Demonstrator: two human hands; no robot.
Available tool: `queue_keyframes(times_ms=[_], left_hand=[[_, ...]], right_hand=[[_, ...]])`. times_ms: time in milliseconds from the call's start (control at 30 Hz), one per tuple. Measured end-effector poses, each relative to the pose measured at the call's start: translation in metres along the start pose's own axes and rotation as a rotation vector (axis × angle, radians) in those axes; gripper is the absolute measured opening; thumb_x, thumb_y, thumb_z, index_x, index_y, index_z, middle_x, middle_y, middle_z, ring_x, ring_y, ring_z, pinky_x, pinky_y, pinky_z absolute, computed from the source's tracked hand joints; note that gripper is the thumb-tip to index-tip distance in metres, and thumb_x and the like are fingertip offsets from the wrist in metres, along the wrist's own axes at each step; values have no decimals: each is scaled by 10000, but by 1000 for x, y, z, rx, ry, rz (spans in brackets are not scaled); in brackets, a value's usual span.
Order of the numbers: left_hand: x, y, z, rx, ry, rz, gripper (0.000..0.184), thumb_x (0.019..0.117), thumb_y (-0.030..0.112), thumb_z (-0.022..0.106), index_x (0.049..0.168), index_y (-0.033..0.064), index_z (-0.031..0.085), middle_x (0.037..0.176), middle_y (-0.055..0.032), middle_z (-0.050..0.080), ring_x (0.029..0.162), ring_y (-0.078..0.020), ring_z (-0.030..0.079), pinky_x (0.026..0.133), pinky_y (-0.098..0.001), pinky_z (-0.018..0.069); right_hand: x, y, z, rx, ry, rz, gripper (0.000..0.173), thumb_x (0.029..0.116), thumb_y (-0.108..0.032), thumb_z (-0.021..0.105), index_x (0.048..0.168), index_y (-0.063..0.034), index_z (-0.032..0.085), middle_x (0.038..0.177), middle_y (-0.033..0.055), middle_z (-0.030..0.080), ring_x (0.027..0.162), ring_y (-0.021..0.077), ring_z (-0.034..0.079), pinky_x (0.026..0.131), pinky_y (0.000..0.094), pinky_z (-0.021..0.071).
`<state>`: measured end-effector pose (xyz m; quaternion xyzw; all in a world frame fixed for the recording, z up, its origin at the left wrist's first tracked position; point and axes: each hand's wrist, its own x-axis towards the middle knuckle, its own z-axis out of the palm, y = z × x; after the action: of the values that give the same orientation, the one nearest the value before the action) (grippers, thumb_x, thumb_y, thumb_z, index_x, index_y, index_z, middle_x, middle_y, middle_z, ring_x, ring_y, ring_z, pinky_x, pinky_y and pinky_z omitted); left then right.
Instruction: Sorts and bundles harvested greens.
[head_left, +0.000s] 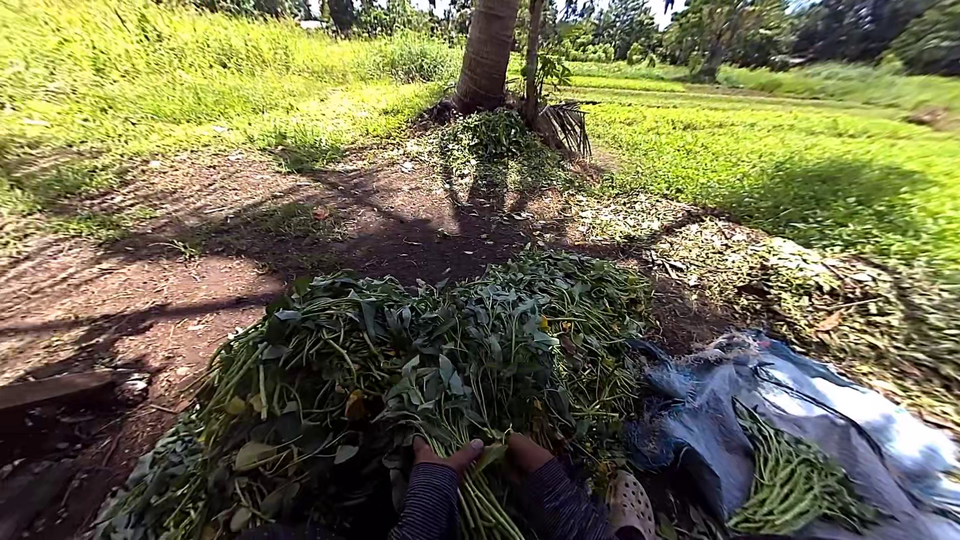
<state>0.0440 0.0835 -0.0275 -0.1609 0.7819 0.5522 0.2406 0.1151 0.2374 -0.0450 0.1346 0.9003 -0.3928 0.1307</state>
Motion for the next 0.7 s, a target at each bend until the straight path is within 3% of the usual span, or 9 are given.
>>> queue_keyframes(times_ms=[133,233,300,333,367,467,533,600,700], left_hand=[[5,3,-1,125,-6,46,1222,729,195,953,1599,-10,119,1557,-273,396,1428,-327,449,1173,-433,382],[4,1,-4,61,-43,113,1233,718,103,941,1601,-19,90,1570,-277,370,1429,-319,442,1174,-411,381],[3,-4,-5,-4,-92,183,1241,697,57,935,1596,-27,84,1560,-276,376,1411,-295,459,1162,-386,396],[3,-6,-5,-30,-112,219,1240,675,36,936,1589,-29,100,1544,-268,399,1390,-272,483,1147,-365,417],[4,-7,-6,-43,-127,247,1242,661,20,936,1585,-34,108,1539,-264,407,1380,-256,493,1139,-348,424],[8,-10,-5,-85,-82,305,1200,641,-51,904,1568,-56,142,1523,-267,421,1366,-242,500,1134,-323,420],[15,-11,-9,-136,-7,288,1173,662,-57,897,1571,-45,155,1509,-266,443,1350,-261,519,1117,-351,445],[21,-7,-18,-155,54,251,1167,684,-69,894,1579,-30,146,1524,-266,426,1363,-280,507,1121,-379,442],[24,-4,-27,-103,86,216,1182,690,-59,900,1587,-27,131,1536,-273,413,1378,-300,495,1132,-399,429]], right_hand=[[-10,3,24,-28,125,-170,318,970,-157,668,1126,120,678,1161,310,673,1073,438,687,953,564,540],[-15,-5,20,251,-17,-32,382,1030,-184,604,1293,92,589,1176,260,692,1100,339,689,1017,487,518],[-19,-11,22,585,-74,88,393,1087,-177,489,1406,53,509,1116,210,686,901,246,681,856,424,559],[-18,-9,28,759,-43,113,370,1090,-175,451,1389,34,515,1022,148,681,764,176,648,719,367,562],[-15,-6,32,918,-28,148,356,1096,-173,416,1376,23,514,973,107,675,712,136,625,657,334,550],[-7,-4,35,976,-12,225,338,1101,-179,390,1343,19,521,853,62,630,579,104,546,541,303,500],[-8,-9,32,727,-29,264,328,1097,-144,393,1314,46,550,922,112,628,702,155,576,672,334,516],[-16,-10,32,382,-106,191,359,1082,-138,422,1324,77,578,1161,250,682,1079,321,668,995,488,501],[-21,5,47,102,-144,28,340,1063,-134,476,1270,97,615,1177,292,690,1153,413,671,1040,579,478]])
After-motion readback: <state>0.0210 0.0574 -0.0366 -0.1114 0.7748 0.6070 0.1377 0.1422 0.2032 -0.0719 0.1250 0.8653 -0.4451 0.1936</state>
